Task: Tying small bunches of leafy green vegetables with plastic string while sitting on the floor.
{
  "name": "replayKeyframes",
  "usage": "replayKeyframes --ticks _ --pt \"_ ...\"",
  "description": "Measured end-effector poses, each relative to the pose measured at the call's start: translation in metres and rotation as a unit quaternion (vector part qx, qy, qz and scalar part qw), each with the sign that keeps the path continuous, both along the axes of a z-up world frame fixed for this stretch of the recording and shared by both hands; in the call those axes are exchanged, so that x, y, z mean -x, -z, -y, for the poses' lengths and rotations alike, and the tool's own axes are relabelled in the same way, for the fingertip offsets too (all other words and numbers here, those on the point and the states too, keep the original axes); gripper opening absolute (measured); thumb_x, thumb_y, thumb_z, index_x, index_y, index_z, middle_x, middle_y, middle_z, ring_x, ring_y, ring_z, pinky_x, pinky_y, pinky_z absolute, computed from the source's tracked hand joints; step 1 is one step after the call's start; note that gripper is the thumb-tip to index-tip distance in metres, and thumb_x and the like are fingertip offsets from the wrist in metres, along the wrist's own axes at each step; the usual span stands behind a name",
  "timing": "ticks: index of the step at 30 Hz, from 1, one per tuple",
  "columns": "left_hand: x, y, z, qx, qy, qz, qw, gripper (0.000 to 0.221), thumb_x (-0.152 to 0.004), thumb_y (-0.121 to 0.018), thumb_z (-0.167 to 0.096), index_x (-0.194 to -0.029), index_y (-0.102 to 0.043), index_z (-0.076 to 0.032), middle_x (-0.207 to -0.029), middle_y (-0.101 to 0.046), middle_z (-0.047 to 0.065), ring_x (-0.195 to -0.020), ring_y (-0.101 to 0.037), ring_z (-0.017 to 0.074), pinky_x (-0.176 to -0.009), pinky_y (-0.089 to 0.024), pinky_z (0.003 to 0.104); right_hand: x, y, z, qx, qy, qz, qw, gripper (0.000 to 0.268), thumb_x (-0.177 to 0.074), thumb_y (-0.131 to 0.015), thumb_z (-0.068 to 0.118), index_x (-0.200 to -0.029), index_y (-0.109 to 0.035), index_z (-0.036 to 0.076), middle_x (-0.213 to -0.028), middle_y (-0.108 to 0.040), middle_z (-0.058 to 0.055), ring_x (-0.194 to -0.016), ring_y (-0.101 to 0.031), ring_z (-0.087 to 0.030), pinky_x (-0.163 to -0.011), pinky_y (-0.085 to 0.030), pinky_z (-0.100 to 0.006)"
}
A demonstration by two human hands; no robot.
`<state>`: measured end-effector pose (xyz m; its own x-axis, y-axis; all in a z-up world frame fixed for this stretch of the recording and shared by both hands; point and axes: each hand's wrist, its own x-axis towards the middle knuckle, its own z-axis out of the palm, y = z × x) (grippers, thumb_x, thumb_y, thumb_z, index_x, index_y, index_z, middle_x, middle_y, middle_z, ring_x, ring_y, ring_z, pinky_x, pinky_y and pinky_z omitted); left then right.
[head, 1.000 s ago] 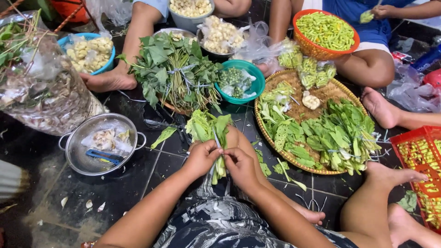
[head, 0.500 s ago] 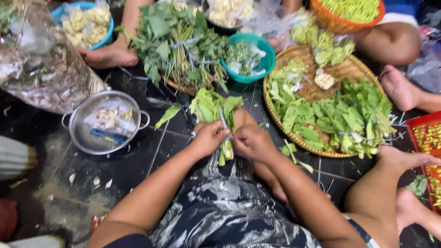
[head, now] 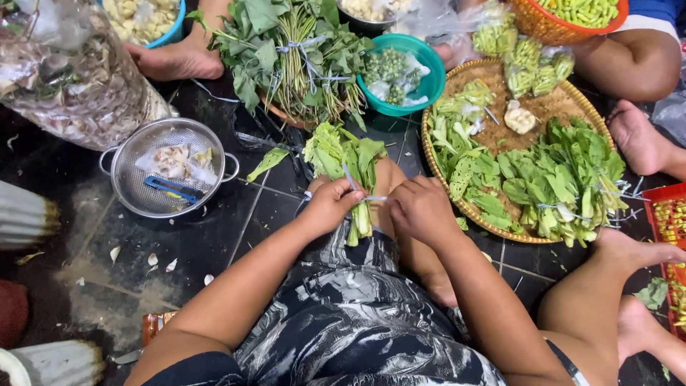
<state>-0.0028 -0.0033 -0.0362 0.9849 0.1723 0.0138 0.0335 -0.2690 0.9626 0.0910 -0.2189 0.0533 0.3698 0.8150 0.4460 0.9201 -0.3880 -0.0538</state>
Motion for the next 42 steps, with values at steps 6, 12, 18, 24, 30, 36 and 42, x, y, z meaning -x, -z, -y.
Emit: replayKeyframes --ticks 6,12,18,24,30,36,42 --pt "0.014 -0.028 0.004 0.241 0.073 0.069 0.965 0.009 -0.104 -0.058 -0.01 -0.1 -0.065 -0.008 -0.103 -0.076 0.004 -0.095 -0.059 0.0086 -0.092 -0.046 0.027 0.001 0.042 0.007 0.009 0.058 0.006 0.998 0.012 -0.077 -0.07 0.032 -0.074 -0.064 0.022 -0.072 -0.06 0.004 -0.083 -0.062 -0.022 -0.074 -0.045 -0.038" --pt "0.009 -0.031 -0.013 0.119 0.056 0.041 0.99 0.014 -0.103 -0.063 -0.02 -0.092 -0.069 -0.014 -0.075 -0.075 -0.002 -0.072 -0.06 0.0052 -0.074 -0.048 0.021 0.005 0.036 0.008 0.028 0.095 0.022 0.995 0.009 -0.077 -0.069 0.032 -0.075 -0.068 0.023 -0.082 -0.063 0.006 -0.09 -0.06 -0.021 -0.082 -0.043 -0.038" --pt "0.001 0.004 -0.003 0.022 0.031 -0.023 0.999 0.014 -0.097 -0.07 -0.03 -0.092 -0.069 -0.017 -0.069 -0.075 -0.002 -0.07 -0.071 0.0127 -0.071 -0.052 0.026 0.011 0.048 0.016 0.062 0.146 -0.063 0.985 0.011 -0.081 -0.067 0.033 -0.082 -0.071 0.023 -0.08 -0.066 0.003 -0.089 -0.061 -0.024 -0.084 -0.043 -0.041" --pt "-0.007 -0.012 -0.005 -0.171 0.064 -0.034 0.983 0.026 -0.085 -0.08 -0.035 -0.101 -0.068 -0.018 -0.078 -0.078 -0.005 -0.086 -0.076 0.0166 -0.078 -0.054 0.03 -0.014 0.028 0.031 -0.094 0.145 -0.502 0.847 0.012 -0.084 -0.071 0.01 -0.093 -0.078 0.008 -0.077 -0.074 -0.008 -0.08 -0.07 -0.019 -0.075 -0.053 -0.034" --pt "-0.009 -0.037 0.001 -0.202 0.103 0.027 0.974 0.015 -0.09 -0.072 -0.023 -0.096 -0.073 -0.009 -0.081 -0.074 0.018 -0.089 -0.069 0.0417 -0.084 -0.055 0.048 0.003 0.001 -0.031 -0.225 0.087 -0.696 0.676 0.016 -0.092 -0.063 0.004 -0.1 -0.077 0.0 -0.089 -0.076 -0.008 -0.084 -0.069 -0.014 -0.075 -0.056 -0.025" --pt "-0.004 -0.027 -0.004 -0.021 0.041 -0.06 0.997 0.009 -0.091 -0.07 -0.024 -0.088 -0.076 -0.017 -0.066 -0.073 0.0 -0.072 -0.07 0.0149 -0.073 -0.054 0.029 0.012 0.044 -0.031 -0.213 0.093 -0.615 0.753 0.027 -0.083 -0.077 0.001 -0.111 -0.078 0.002 -0.089 -0.075 -0.007 -0.081 -0.069 -0.014 -0.069 -0.058 -0.027" --pt "-0.008 -0.012 -0.001 0.065 -0.028 -0.087 0.994 0.009 -0.087 -0.076 -0.016 -0.09 -0.079 -0.008 -0.069 -0.076 0.008 -0.069 -0.069 0.0177 -0.07 -0.054 0.031 0.044 0.034 -0.042 -0.109 0.234 -0.428 0.866 0.017 -0.079 -0.086 0.031 -0.096 -0.081 0.032 -0.078 -0.079 0.011 -0.076 -0.074 -0.007 -0.067 -0.057 -0.024"
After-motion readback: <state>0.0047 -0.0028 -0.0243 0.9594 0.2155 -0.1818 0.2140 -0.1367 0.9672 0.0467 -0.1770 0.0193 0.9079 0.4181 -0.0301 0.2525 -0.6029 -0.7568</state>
